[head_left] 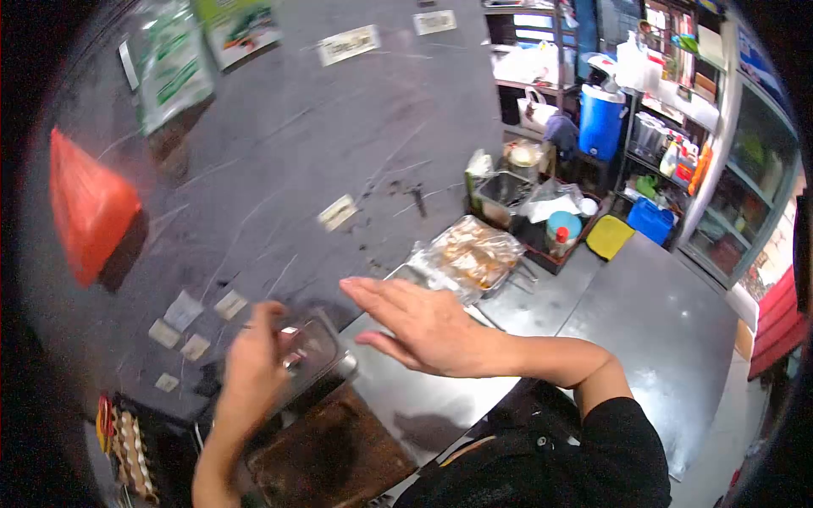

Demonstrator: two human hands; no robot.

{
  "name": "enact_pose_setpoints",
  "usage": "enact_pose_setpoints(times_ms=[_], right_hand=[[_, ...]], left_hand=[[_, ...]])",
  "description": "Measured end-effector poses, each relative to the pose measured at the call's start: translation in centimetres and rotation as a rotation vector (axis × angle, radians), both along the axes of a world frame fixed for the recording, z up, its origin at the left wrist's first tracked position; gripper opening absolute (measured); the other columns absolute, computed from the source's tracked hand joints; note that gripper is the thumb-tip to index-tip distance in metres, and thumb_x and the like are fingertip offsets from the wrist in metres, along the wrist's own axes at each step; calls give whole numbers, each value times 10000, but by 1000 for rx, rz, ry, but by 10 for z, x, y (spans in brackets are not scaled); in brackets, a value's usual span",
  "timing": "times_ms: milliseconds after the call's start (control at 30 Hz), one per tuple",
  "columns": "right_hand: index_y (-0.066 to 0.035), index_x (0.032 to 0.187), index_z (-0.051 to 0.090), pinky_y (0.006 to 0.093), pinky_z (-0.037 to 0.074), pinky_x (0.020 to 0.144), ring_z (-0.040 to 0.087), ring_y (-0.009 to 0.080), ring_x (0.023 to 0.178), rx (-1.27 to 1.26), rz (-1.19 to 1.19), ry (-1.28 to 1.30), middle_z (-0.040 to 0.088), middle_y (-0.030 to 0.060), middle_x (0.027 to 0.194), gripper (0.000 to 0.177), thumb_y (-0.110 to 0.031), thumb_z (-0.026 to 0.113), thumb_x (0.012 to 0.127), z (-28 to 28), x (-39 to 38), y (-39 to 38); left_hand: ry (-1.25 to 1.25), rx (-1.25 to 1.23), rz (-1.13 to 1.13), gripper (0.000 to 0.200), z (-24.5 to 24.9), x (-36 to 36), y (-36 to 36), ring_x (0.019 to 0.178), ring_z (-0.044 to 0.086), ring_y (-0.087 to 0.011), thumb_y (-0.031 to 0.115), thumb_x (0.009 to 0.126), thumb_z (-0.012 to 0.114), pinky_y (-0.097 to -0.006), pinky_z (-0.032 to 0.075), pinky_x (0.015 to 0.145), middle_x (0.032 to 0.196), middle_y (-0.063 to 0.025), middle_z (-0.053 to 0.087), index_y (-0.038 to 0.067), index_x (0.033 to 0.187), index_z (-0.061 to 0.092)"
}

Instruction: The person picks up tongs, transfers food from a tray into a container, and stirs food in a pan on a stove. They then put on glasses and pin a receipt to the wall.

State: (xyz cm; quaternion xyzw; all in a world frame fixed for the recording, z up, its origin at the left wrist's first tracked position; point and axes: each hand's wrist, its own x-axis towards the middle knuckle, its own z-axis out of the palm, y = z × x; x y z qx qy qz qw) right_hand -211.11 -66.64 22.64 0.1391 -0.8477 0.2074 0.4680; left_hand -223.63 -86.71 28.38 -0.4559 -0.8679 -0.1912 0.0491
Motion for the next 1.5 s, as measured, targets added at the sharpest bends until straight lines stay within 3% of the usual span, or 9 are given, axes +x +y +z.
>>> enact_pose_setpoints(times_ms=[167,300,433,567,633,833,1033,1267,1500], right_hand=[[-40,1268,371,386,486,629,592,309,793,-22,52,-455,609,119,941,579,-221,633,784,-13,28,87],[-31,1091,519,375,473,594,588,281,738,22,-117,-298,574,101,795,354,-190,621,792,-30,51,141],[-29,986,568,356,457,558,568,267,664,1,-325,-32,544,102,743,234,-107,633,775,-21,85,182],[-17,914,602,321,435,507,540,251,584,-83,-395,123,554,113,703,135,-48,625,784,-12,114,218],[-4,901,606,274,421,490,533,184,547,-168,-408,75,574,100,699,89,-44,601,822,-5,132,221],[30,942,596,250,444,552,577,155,626,-839,-138,116,632,112,817,124,-36,592,837,7,157,201],[38,1079,507,205,434,537,542,103,644,-775,70,314,569,103,840,188,-22,490,901,10,166,202],[-133,980,433,246,431,363,421,134,510,-701,118,466,482,55,667,207,-284,545,895,30,153,190],[-198,1096,447,309,498,398,502,178,573,-421,387,559,518,92,723,192,-222,497,912,50,145,202]], left_hand=[[53,139,-392,314,-39,44,135,736,584,-386,13,800,564,-461,442,607,803,-191,587,19,1053,377],[-82,86,-476,344,-36,68,202,820,582,-358,3,778,593,-444,447,667,886,-187,589,10,1066,405],[224,324,-663,462,-34,96,229,1073,483,-310,-20,688,665,-411,347,931,1145,-174,501,17,1104,467],[300,831,-403,639,-68,88,244,1200,387,-279,1,687,673,-391,320,981,1332,-179,345,24,1251,374],[-395,1045,-290,689,-71,88,258,1222,353,-243,18,711,675,-360,320,974,1367,-174,310,26,1303,321],[-893,622,-580,229,-47,97,271,881,560,-202,68,828,566,-329,445,828,956,-127,591,-33,1033,555],[-946,779,-930,93,-31,102,263,894,569,-269,67,826,583,-415,457,830,901,-154,570,-23,838,563],[-722,1115,-752,197,0,118,256,805,547,-225,216,797,676,-403,462,781,847,-72,483,62,792,554],[-438,1232,-804,114,17,124,253,853,493,-197,214,784,675,-457,365,945,871,-9,457,260,795,571]])
